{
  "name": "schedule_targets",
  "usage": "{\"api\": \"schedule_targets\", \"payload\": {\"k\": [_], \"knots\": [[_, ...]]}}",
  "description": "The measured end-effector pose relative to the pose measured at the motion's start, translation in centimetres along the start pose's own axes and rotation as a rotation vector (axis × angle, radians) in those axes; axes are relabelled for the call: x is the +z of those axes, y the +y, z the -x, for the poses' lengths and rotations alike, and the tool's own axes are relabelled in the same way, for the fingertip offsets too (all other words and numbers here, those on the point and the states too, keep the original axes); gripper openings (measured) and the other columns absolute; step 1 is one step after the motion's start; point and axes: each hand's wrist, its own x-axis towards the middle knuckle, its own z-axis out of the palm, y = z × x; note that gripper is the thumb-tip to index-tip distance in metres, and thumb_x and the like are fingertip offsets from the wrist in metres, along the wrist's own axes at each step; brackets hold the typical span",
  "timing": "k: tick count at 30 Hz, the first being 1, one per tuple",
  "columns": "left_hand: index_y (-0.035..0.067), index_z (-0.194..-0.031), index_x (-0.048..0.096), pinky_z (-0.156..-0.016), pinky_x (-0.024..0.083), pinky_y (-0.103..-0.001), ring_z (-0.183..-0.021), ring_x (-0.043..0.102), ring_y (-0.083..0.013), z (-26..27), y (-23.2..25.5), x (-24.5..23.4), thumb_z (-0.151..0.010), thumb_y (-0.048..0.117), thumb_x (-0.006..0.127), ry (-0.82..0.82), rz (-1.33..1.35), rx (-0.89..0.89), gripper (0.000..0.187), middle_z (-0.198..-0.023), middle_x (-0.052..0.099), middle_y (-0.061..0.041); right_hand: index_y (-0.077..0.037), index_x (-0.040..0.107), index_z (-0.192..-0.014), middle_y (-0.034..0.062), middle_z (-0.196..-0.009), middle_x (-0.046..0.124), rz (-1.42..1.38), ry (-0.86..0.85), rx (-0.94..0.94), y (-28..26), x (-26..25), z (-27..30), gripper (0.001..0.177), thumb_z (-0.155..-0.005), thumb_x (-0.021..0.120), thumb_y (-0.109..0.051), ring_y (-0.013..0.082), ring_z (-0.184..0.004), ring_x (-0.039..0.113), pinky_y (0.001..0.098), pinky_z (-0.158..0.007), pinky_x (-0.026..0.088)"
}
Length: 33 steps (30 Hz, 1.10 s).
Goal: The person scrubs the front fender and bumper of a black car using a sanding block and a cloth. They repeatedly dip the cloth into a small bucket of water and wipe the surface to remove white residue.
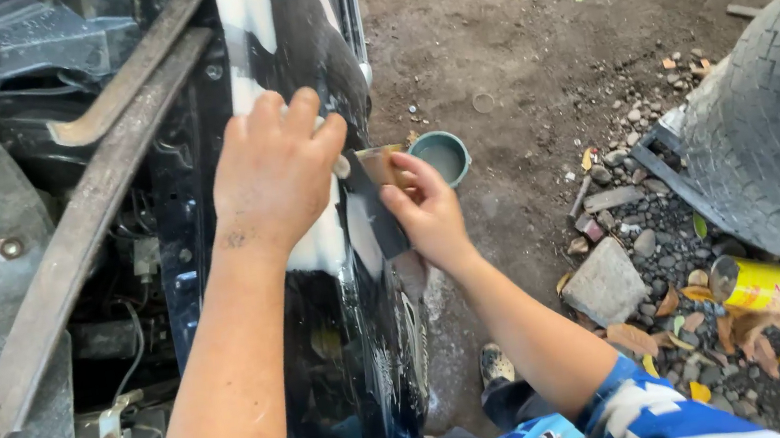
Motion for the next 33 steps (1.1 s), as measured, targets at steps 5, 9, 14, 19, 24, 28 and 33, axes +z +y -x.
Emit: {"api": "schedule_targets", "payload": {"k": [5, 9, 14, 19, 24, 28, 33], "knots": [[0.016, -0.076, 0.073, -0.075, 0.052, -0.042, -0.092, 0.064, -0.0268, -0.6, -0.3, -0.1, -0.081, 0.031, 0.077, -0.140, 0.150, -0.085, 0.016, -0.086, 0.065, -0.003, -0.002, 0.047, -0.149, 0.0115, -0.141, 0.057, 0.168, -0.094, -0.429, -5.3, -3.9, 2.3, 0.055, -0.100, 0.070, -0.008, 0.0160, -0.124, 0.057, 0.0326, -0.107, 0.048], [0.011, -0.085, 0.079, -0.074, 0.052, -0.046, -0.085, 0.066, -0.0327, -1.3, -0.9, -1.7, -0.090, 0.048, 0.076, -0.055, 0.511, -0.254, 0.038, -0.080, 0.069, -0.009, 0.000, 0.052, -0.142, 0.0170, -0.141, 0.057, 0.447, -0.265, -0.791, -11.2, -4.7, 3.8, 0.047, -0.099, 0.067, -0.013, 0.0247, -0.133, 0.058, 0.0364, -0.114, 0.047], [0.015, -0.093, 0.080, -0.085, 0.053, -0.046, -0.096, 0.069, -0.0309, -1.9, 2.3, -4.1, -0.092, 0.050, 0.066, -0.496, 0.698, -0.531, 0.037, -0.094, 0.073, -0.010, 0.000, 0.056, -0.140, 0.0168, -0.133, 0.064, 0.465, -0.363, -0.715, -12.7, -7.2, 3.5, 0.046, -0.098, 0.068, -0.016, 0.0247, -0.115, 0.066, 0.0337, -0.099, 0.054], [0.017, -0.096, 0.081, -0.089, 0.053, -0.047, -0.101, 0.067, -0.0321, -0.2, 2.4, -2.2, -0.085, 0.039, 0.069, -0.517, 0.612, -0.405, 0.027, -0.097, 0.073, -0.011, 0.001, 0.059, -0.136, 0.0191, -0.128, 0.067, 0.597, -0.422, -0.660, -15.3, -9.0, 3.6, 0.045, -0.095, 0.068, -0.015, 0.0264, -0.109, 0.069, 0.0335, -0.095, 0.055], [0.018, -0.089, 0.082, -0.092, 0.053, -0.042, -0.106, 0.065, -0.0292, 0.2, 1.7, -0.6, -0.079, 0.022, 0.066, -0.463, 0.793, -0.247, 0.020, -0.100, 0.072, -0.007, 0.000, 0.065, -0.129, 0.0174, -0.121, 0.071, 0.678, -0.498, -0.628, -17.9, -9.7, 3.1, 0.044, -0.089, 0.069, -0.018, 0.0261, -0.108, 0.072, 0.0331, -0.094, 0.056], [0.015, -0.087, 0.080, -0.095, 0.053, -0.042, -0.106, 0.064, -0.0302, 0.3, 1.8, -0.7, -0.081, 0.024, 0.066, -0.407, 0.685, -0.259, 0.018, -0.099, 0.071, -0.007, -0.001, 0.067, -0.128, 0.0164, -0.120, 0.073, 0.767, -0.493, -0.605, -19.8, -10.5, 3.0, 0.042, -0.089, 0.069, -0.018, 0.0259, -0.105, 0.074, 0.0332, -0.092, 0.057], [0.014, -0.100, 0.081, -0.087, 0.054, -0.042, -0.096, 0.070, -0.0312, -0.9, 3.1, -2.5, -0.087, 0.054, 0.070, -0.668, 0.864, -0.326, 0.044, -0.096, 0.074, -0.013, -0.002, 0.066, -0.130, 0.0167, -0.122, 0.073, 0.754, -0.618, -0.643, -20.2, -8.8, 2.9, 0.045, -0.089, 0.072, -0.018, 0.0267, -0.106, 0.075, 0.0355, -0.094, 0.059]]}}
